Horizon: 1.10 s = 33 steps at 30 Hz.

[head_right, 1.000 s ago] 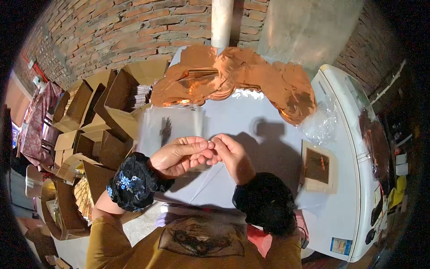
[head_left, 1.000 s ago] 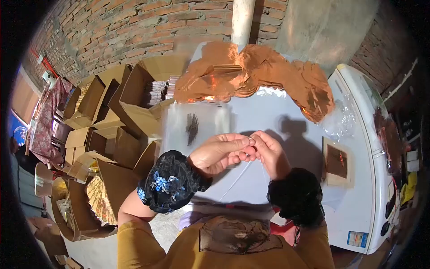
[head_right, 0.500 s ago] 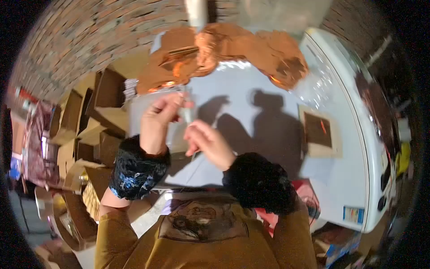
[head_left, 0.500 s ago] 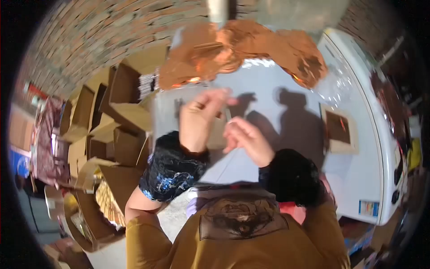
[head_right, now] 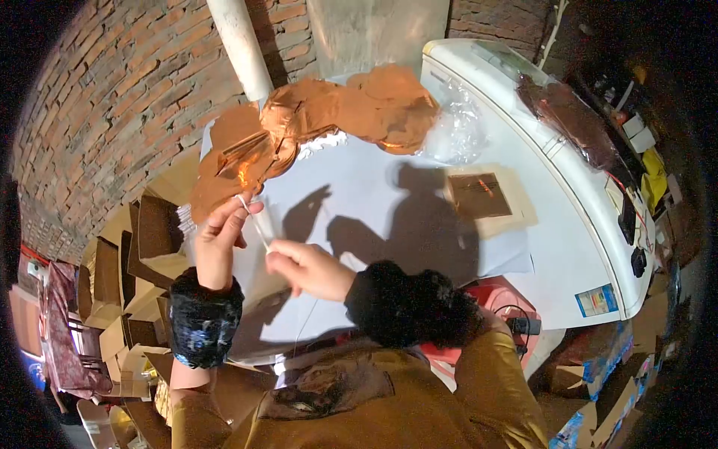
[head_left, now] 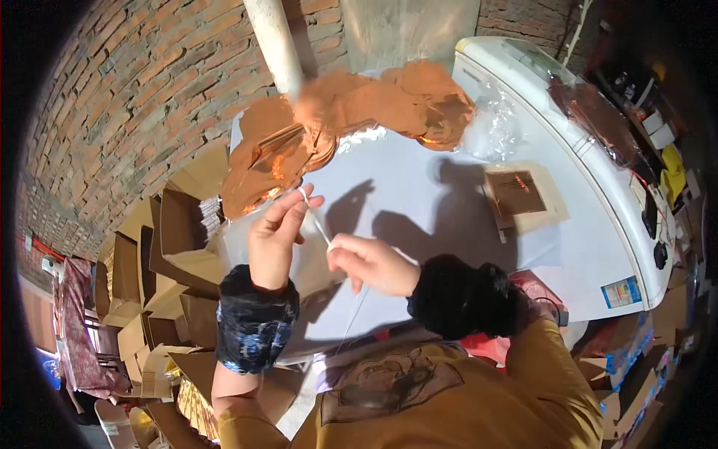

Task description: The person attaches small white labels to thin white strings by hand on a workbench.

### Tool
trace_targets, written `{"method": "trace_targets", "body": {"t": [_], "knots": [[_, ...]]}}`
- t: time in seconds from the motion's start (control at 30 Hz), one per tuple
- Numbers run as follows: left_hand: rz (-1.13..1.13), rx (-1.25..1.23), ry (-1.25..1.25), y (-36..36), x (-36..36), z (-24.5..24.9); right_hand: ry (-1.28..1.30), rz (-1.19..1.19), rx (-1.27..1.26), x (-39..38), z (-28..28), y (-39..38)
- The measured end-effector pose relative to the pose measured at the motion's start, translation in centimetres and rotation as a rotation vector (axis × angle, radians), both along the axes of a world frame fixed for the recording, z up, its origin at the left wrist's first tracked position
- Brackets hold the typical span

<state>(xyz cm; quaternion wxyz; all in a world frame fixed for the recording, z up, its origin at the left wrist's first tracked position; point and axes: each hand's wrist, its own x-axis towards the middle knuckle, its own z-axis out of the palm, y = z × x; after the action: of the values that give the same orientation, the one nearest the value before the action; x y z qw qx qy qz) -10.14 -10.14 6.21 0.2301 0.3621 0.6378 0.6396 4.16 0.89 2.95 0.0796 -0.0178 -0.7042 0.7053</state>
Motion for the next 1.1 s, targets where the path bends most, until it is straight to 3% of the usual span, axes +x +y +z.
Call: {"method": "trace_targets", "body": {"t": [0.07, 0.1, 0.13, 0.2, 0.27, 0.43, 0.47, 0.53, 0.63, 0.77, 0.87, 0.9, 1.0, 1.1], "knots": [[0.051, -0.136, 0.401, -0.4, -0.4, -0.9, 0.112, -0.023, -0.052, -0.3, 1.2, 1.1], [-0.085, -0.266, 0.476, -1.0, -0.4, -1.1, 0.171, -0.039, -0.075, -0.6, 1.9, 2.2], [-0.244, -0.288, 0.404, -1.3, 0.8, 0.3, 0.139, -0.071, -0.029, -0.9, 2.6, 3.6], [-0.429, -0.17, -0.168, -1.8, 0.9, 1.2, 0.107, -0.077, 0.057, -1.5, 1.6, 5.3], [-0.239, 0.088, -0.325, -1.0, 0.9, 0.4, 0.036, -0.046, -0.008, -0.9, 0.5, 4.0], [-0.252, -0.059, 0.143, -0.6, 0.0, -0.7, 0.118, 0.045, -0.005, 0.3, 2.6, 2.6], [-0.322, -0.25, 0.211, -1.0, 0.0, -0.5, 0.155, 0.033, -0.031, 0.2, 3.3, 3.5], [-0.512, -0.201, 0.002, -1.7, 0.8, -0.3, 0.12, -0.066, -0.036, 0.1, 4.4, 5.6], [-0.763, -0.105, -0.298, -2.0, -0.1, 1.1, 0.015, -0.043, 0.105, -0.9, 1.4, 6.6], [-0.355, 0.134, -0.418, -1.3, 0.6, 1.1, -0.081, 0.07, 0.225, 0.2, 0.7, 1.7], [-0.459, -0.256, 0.079, -1.7, -1.1, -2.5, 0.069, 0.003, 0.141, 0.3, 3.2, 2.1], [-0.518, -0.369, -0.009, -1.9, -0.9, -2.0, 0.009, -0.073, 0.083, -0.4, 2.9, 3.7], [-0.547, -0.012, -0.415, -2.4, 0.2, -1.1, -0.041, -0.112, 0.215, -1.7, 1.6, 6.3], [-0.374, 0.039, -0.385, -1.6, 0.4, -1.0, -0.127, 0.023, 0.279, -1.0, -0.6, 2.3]]}}
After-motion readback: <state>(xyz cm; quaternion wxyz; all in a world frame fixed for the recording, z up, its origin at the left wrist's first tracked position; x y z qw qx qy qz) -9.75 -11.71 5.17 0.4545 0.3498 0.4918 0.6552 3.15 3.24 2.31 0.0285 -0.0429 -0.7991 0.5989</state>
